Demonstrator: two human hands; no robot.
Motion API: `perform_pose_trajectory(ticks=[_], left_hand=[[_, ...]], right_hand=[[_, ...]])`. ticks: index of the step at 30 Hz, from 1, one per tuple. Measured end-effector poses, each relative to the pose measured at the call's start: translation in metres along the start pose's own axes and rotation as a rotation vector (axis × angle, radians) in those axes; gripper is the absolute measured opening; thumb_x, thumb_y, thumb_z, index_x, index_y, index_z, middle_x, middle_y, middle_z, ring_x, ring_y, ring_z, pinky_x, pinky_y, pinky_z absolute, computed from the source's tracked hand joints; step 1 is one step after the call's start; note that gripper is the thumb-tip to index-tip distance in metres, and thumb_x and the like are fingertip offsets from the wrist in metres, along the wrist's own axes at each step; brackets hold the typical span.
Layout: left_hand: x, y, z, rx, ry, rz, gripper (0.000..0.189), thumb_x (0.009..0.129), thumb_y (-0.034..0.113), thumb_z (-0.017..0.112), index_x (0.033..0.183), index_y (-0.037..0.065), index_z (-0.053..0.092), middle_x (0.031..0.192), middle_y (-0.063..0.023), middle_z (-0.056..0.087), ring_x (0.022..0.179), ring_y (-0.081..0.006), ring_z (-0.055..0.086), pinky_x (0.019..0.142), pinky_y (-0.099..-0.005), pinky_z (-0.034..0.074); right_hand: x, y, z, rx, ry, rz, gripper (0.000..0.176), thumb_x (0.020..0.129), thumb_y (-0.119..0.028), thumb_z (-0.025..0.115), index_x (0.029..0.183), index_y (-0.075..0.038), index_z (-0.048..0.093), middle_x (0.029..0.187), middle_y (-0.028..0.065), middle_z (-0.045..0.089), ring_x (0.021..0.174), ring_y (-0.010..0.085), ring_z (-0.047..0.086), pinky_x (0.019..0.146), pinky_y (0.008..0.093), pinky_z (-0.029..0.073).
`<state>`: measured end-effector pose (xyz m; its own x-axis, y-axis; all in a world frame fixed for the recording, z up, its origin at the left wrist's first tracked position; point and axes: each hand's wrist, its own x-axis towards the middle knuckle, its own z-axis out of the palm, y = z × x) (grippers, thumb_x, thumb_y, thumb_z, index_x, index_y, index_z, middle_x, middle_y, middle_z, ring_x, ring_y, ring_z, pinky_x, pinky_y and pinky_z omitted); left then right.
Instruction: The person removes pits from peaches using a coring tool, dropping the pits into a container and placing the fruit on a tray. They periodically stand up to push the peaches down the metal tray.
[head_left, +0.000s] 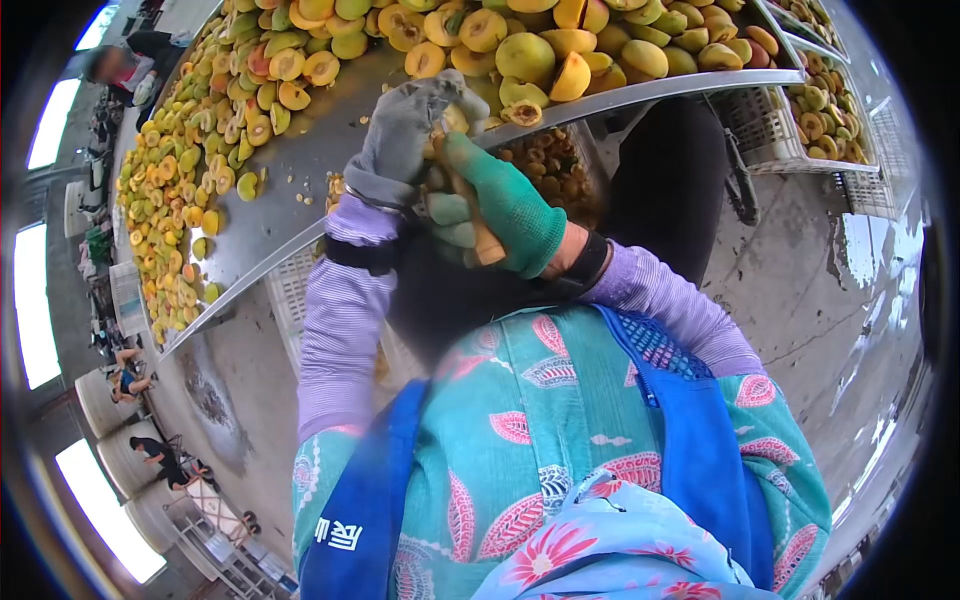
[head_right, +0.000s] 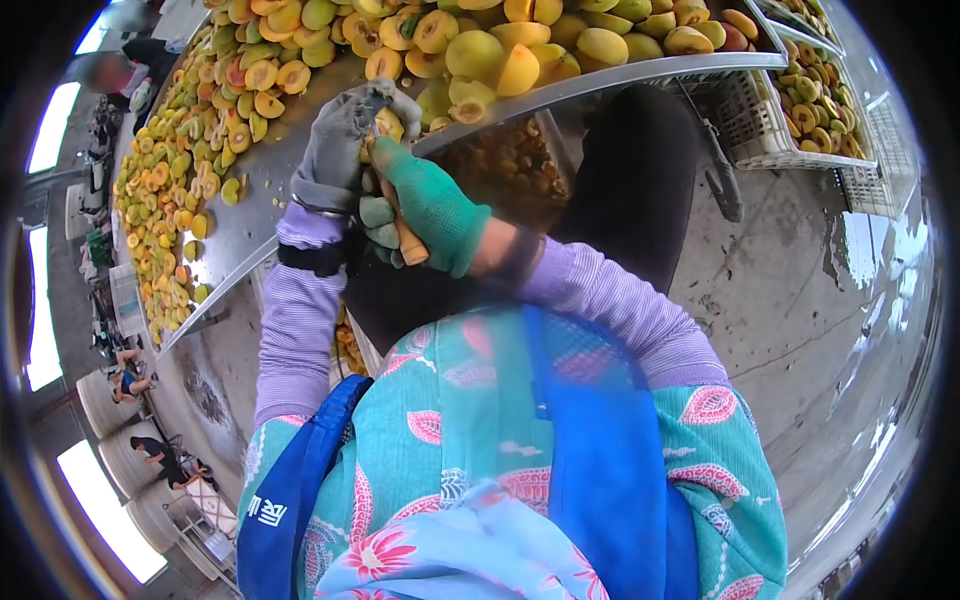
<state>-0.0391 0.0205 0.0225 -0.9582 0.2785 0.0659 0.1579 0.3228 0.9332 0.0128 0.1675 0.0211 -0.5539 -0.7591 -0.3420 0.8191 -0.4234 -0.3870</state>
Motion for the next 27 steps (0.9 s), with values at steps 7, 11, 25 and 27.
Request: perform_pose_trajectory(ticks=[7,11,25,27], left_hand=[[-0.011,0.009,0.021,-0.289,0.25,-0.03,0.034,0.098,0.031,0.046,0.091,0.001,0.061,0.079,-0.0089,0.061,0.07,-0.0155,0.06,0.063,-0.0281,0.051],[-0.019,0.007,0.016,-0.709,0.313,-0.166,0.038,0.096,0.036,0.049,0.095,0.001,0.064,0.079,-0.0076,0.063,0.069,-0.0164,0.061,0.064,-0.0274,0.05],[-0.064,0.009,-0.009,-1.157,0.568,-0.239,0.024,0.091,0.026,0.058,0.101,0.005,0.064,0.092,-0.0124,0.067,0.077,-0.0203,0.063,0.071,-0.0308,0.053],[-0.087,-0.001,-0.018,-0.472,0.671,-0.148,0.024,0.09,0.024,0.059,0.103,0.005,0.064,0.096,-0.0125,0.067,0.082,-0.0191,0.064,0.073,-0.0306,0.053]], right_hand=[[-0.003,-0.016,-0.001,0.337,-0.174,0.231,0.032,0.096,-0.044,0.045,0.083,-0.016,0.048,0.054,-0.0058,0.037,0.038,0.0092,0.033,0.036,0.0234,0.028],[-0.003,-0.008,0.015,-0.235,0.029,0.038,0.036,0.098,-0.046,0.039,0.081,-0.015,0.045,0.055,-0.0072,0.037,0.037,0.0067,0.034,0.035,0.0216,0.027],[0.021,0.012,0.005,0.498,-0.789,0.395,0.037,0.102,-0.044,0.034,0.077,-0.017,0.042,0.058,-0.0084,0.037,0.043,0.0049,0.034,0.043,0.0237,0.027],[0.021,0.014,0.012,0.454,-0.793,0.48,0.039,0.101,-0.047,0.032,0.08,-0.016,0.043,0.056,-0.008,0.038,0.041,0.0061,0.033,0.043,0.0244,0.028]])
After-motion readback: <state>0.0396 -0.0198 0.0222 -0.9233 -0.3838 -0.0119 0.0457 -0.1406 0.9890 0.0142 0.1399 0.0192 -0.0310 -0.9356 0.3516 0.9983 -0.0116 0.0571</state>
